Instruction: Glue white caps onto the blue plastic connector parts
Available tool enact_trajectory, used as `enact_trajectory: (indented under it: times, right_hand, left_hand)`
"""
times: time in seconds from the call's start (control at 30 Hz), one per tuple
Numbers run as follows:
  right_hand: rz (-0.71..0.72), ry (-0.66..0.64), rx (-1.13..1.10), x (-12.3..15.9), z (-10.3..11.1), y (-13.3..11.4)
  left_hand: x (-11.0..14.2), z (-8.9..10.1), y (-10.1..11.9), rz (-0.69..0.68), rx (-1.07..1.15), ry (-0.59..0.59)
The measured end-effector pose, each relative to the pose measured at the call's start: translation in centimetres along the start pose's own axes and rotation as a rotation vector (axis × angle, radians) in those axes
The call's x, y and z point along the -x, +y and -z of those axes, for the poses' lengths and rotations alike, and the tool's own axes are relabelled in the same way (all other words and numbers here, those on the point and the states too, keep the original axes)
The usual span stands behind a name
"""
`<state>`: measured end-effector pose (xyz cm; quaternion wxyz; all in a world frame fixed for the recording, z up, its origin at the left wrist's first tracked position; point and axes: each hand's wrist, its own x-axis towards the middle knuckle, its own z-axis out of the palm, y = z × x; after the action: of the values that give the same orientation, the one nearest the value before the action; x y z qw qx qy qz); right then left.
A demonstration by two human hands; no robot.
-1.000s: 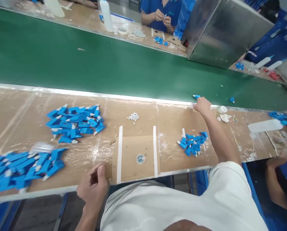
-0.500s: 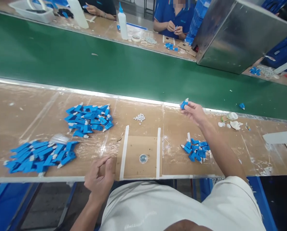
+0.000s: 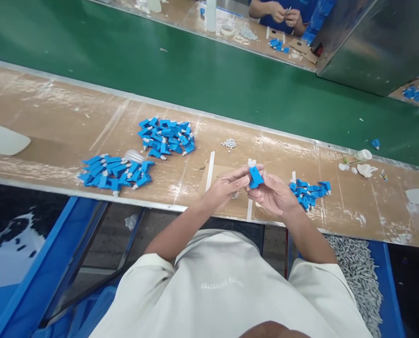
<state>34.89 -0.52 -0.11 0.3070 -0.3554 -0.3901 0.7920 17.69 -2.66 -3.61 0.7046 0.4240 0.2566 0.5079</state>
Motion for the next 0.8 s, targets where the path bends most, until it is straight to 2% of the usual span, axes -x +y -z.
enact_trajectory:
  times: [0.1,0.2,0.23,0.3,0.37,0.4,0.53,0.63,0.8]
  right_hand:
    - [-0.030,0.000,0.034,-0.2,-0.4,1.0]
    - [0.004,-0.020,0.178,-0.1,0.3,2.4]
    - [0.045,0.018,0.258,0.0,0.8,3.0]
    - [0.152,0.187,0.442,0.0,2.1,4.2]
    - [0.219,0.360,0.589,-0.1,3.4,5.5]
    - [0.223,0.397,0.624,-0.3,3.8,6.2]
    - [0.157,0.348,0.582,-1.1,4.5,8.1]
    - [0.136,0.329,0.581,-1.5,4.4,8.4]
    - [0.300,0.331,0.801,-1.4,3.9,7.8]
  left_hand:
    - [0.7,0.6,-0.5,0.101,0.127,0.045]
    - [1.4,1.5,-1.2,0.131,0.222,0.121]
    - [1.7,2.0,-1.4,0.117,0.251,0.168]
    - [2.2,3.1,-2.0,0.088,0.305,0.291]
    - [2.8,4.3,-2.7,0.106,0.339,0.396]
    - [3.1,4.9,-3.1,0.133,0.350,0.431]
    - [3.7,6.0,-4.1,0.202,0.393,0.505]
    - [3.8,6.1,-4.3,0.201,0.426,0.535]
    - [3.9,6.2,-4.4,0.211,0.453,0.538]
